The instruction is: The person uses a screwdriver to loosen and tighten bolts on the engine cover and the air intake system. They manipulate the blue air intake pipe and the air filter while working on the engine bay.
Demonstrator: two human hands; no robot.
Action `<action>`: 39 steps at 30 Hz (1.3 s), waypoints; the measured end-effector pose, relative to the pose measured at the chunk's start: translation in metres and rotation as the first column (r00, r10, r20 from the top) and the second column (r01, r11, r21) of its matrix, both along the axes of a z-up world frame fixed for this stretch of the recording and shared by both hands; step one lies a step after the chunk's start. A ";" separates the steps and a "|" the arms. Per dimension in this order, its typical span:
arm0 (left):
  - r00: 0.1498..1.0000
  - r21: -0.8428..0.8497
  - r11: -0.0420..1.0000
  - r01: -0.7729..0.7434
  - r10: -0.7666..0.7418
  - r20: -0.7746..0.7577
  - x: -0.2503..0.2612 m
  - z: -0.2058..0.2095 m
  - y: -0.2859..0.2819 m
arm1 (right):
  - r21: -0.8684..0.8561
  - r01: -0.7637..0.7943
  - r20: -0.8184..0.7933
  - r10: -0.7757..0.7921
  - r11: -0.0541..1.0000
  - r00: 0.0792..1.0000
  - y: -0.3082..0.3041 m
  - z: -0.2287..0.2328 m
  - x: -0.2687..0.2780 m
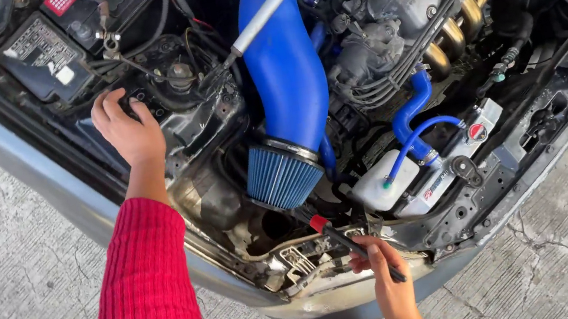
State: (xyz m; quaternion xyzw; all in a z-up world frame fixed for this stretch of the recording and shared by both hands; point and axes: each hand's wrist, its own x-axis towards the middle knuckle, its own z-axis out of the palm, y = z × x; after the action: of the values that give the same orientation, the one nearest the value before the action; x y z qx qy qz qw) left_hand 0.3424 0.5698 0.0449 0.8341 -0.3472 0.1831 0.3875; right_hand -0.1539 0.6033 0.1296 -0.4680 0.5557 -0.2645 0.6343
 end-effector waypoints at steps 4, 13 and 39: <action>0.984 0.162 0.982 -0.100 0.074 0.159 0.022 -0.020 -0.010 | -0.017 0.047 0.056 -0.046 0.999 0.997 -0.008 -0.014 0.014; 0.962 0.256 0.944 -0.206 0.148 0.230 0.016 0.003 -0.016 | -0.229 0.077 0.088 -0.058 0.970 0.994 -0.048 -0.021 0.078; 0.910 0.262 0.927 -0.269 0.156 0.384 0.021 -0.008 -0.023 | -0.836 -0.309 -0.386 -0.087 0.455 0.918 -0.100 -0.089 0.240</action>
State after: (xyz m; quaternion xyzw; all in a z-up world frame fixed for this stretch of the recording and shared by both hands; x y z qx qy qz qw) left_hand 0.3633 0.5472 0.0369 0.8705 -0.3418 0.3158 0.1602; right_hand 0.0858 0.5034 0.0407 -0.8050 0.4147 -0.3760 0.1963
